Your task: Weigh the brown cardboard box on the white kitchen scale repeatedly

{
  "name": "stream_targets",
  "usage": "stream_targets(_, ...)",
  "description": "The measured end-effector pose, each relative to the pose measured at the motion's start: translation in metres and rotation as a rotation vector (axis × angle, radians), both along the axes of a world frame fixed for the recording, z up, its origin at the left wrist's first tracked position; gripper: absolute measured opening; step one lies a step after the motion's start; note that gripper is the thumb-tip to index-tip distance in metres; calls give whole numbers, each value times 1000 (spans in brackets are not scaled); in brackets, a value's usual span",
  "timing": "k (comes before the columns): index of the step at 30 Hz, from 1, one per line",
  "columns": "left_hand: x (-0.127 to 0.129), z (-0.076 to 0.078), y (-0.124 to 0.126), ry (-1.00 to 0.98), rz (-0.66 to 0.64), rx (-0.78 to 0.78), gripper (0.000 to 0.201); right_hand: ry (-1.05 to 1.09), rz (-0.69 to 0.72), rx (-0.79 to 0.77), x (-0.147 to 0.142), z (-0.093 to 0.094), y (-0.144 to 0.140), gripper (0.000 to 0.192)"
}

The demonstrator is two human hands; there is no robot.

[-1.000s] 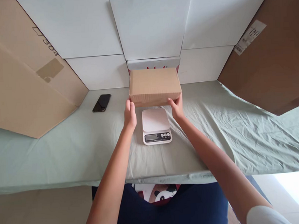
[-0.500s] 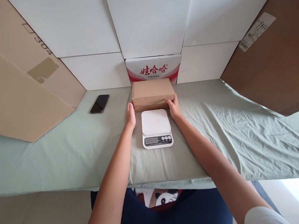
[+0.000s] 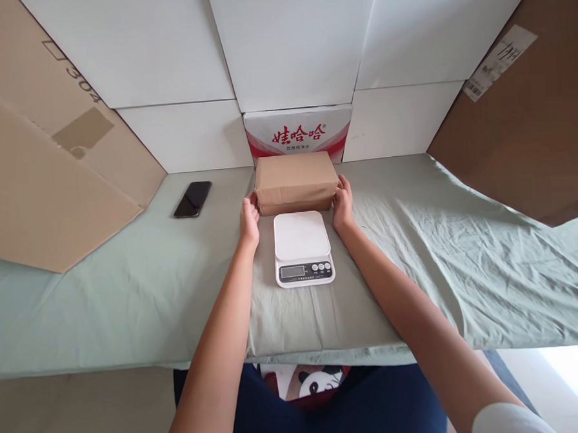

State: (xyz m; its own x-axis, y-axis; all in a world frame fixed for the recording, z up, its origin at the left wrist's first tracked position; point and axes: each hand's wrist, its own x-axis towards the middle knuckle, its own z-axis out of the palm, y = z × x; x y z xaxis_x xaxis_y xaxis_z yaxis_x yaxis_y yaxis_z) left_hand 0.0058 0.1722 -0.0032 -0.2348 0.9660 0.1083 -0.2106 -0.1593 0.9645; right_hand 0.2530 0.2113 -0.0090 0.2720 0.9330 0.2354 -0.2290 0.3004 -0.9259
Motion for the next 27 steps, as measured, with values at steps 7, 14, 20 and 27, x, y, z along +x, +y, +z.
stream_targets(7,-3,1,-1,9,-7,-10,80,-64,-11,39,0,-4,2,50)
stream_targets(14,-2,2,-2,22,-2,-8,83,-88,-1,31,-2,2,-5,45)
stream_targets(20,0,5,-5,31,-14,51,81,-105,11,6,-4,6,-10,48)
stream_targets(27,2,7,-7,27,-9,75,81,-94,25,-6,-6,13,-17,53)
